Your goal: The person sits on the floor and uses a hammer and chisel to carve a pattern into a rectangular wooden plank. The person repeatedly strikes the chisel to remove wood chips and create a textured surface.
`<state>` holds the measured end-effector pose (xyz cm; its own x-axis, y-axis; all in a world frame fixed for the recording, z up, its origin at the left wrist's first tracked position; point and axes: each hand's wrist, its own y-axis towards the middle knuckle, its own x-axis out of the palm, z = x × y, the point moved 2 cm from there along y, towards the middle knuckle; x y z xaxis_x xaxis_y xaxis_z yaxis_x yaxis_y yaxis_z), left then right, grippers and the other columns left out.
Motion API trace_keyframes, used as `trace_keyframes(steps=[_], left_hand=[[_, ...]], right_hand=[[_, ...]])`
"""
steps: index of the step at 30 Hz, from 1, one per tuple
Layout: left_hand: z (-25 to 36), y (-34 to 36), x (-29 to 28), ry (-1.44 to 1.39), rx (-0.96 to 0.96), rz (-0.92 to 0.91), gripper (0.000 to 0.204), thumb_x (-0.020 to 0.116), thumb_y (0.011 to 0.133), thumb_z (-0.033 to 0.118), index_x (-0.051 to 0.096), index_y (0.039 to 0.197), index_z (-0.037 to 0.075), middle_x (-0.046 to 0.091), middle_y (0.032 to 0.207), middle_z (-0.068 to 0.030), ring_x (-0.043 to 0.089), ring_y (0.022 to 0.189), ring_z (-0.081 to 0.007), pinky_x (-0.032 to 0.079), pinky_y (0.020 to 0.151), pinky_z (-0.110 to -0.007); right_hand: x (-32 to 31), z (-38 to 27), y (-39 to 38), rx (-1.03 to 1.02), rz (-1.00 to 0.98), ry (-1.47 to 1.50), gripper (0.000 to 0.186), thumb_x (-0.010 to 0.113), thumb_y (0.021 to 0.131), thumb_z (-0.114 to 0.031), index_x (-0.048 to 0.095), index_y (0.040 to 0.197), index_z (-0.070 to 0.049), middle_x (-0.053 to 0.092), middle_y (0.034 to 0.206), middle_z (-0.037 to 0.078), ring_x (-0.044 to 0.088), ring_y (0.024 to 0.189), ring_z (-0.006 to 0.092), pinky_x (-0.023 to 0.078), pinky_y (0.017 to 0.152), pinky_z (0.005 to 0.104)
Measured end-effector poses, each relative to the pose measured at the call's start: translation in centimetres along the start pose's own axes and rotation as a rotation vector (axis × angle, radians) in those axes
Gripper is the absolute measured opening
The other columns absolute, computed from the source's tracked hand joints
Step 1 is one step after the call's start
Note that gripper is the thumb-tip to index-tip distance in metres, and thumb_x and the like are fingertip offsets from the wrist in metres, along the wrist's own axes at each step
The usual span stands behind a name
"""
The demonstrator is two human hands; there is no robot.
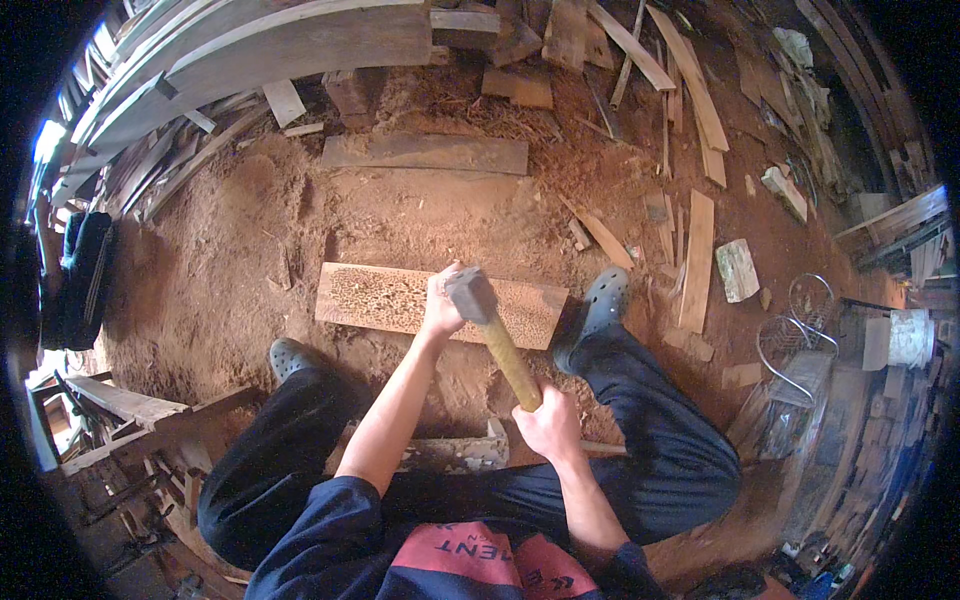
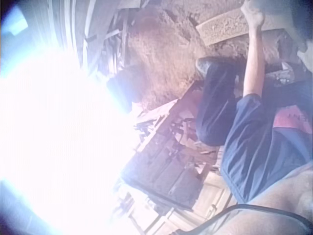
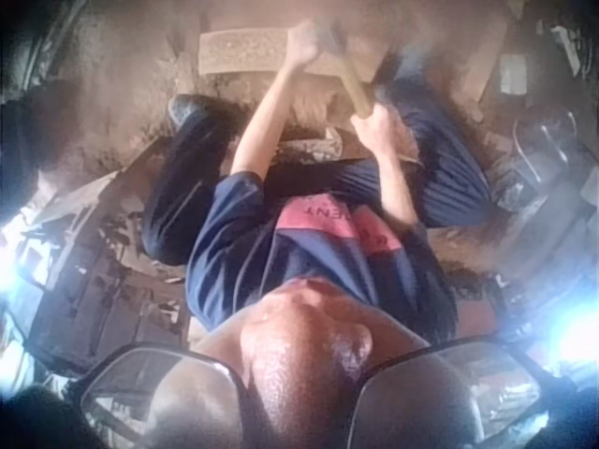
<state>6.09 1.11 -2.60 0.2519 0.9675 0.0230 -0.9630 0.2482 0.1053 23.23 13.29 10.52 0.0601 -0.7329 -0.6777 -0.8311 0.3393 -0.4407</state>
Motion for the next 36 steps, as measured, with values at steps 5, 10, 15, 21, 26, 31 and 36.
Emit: trace_keyframes(steps=[5,10,15,21,26,31,36], left_hand=[[1.6,0.2,0.2,0.120,0.064,-0.028,0.019,0.074,0.067,0.012,0.058,0.073,0.002,0.060,0.062,-0.0036,0.057,0.058,-0.0109,0.047,0.056,-0.028],[0.8,0.5,0.5,0.054,0.005,-0.062,0.020,0.070,0.065,0.012,0.058,0.075,0.001,0.059,0.065,-0.0065,0.055,0.060,-0.0121,0.045,0.058,-0.028],[0.6,1.0,0.8,-0.020,-0.026,-0.168,0.019,0.065,0.062,0.010,0.057,0.076,0.000,0.057,0.065,-0.0088,0.052,0.061,-0.0140,0.043,0.060,-0.028],[0.5,1.1,1.7,0.085,-0.035,-0.136,0.020,0.065,0.059,0.011,0.056,0.074,0.001,0.056,0.064,-0.0094,0.050,0.059,-0.0153,0.042,0.058,-0.029],[1.3,0.9,2.1,0.147,-0.047,-0.135,0.020,0.070,0.060,0.013,0.058,0.073,0.003,0.059,0.065,-0.0112,0.056,0.059,-0.0194,0.045,0.058,-0.031],[0.4,0.8,1.9,0.137,-0.013,-0.098,0.021,0.061,0.053,0.008,0.054,0.071,0.002,0.055,0.064,-0.0141,0.055,0.058,-0.0265,0.043,0.056,-0.032],[0.6,0.8,2.8,0.127,0.023,-0.110,0.023,0.063,0.053,0.013,0.054,0.071,0.002,0.056,0.064,-0.0139,0.056,0.059,-0.0279,0.043,0.057,-0.033]], right_hand=[[1.4,0.9,-0.1,0.064,-0.033,-0.007,0.030,0.063,0.068,-0.017,0.061,0.093,-0.002,0.062,0.074,0.023,0.063,0.072,0.0387,0.049,0.063,0.0433],[0.8,0.6,-0.1,0.094,-0.024,0.033,0.030,0.063,0.066,-0.016,0.062,0.090,0.000,0.062,0.073,0.023,0.063,0.071,0.0365,0.049,0.064,0.0422],[0.6,1.7,-0.1,0.114,-0.002,0.052,0.024,0.064,0.064,-0.013,0.059,0.082,0.002,0.060,0.068,0.018,0.060,0.061,0.0287,0.047,0.057,0.0379],[0.5,2.3,-0.4,0.179,-0.077,0.426,0.016,0.062,0.066,0.004,0.050,0.074,-0.004,0.051,0.057,0.004,0.048,0.039,0.0106,0.038,0.035,0.0257],[-3.7,-1.5,-1.7,0.133,0.033,0.642,0.021,0.061,0.067,0.008,0.046,0.073,-0.005,0.047,0.056,0.001,0.045,0.038,0.0082,0.035,0.033,0.0228],[-7.3,-5.1,-3.5,-0.318,0.225,0.866,0.022,0.061,0.072,0.008,0.045,0.071,-0.007,0.048,0.061,0.000,0.044,0.041,0.0050,0.034,0.036,0.0208],[-1.9,-0.5,-1.8,-0.391,0.378,0.480,0.026,0.057,0.071,0.009,0.040,0.074,-0.010,0.046,0.065,0.001,0.045,0.046,0.0109,0.041,0.045,0.0257]])
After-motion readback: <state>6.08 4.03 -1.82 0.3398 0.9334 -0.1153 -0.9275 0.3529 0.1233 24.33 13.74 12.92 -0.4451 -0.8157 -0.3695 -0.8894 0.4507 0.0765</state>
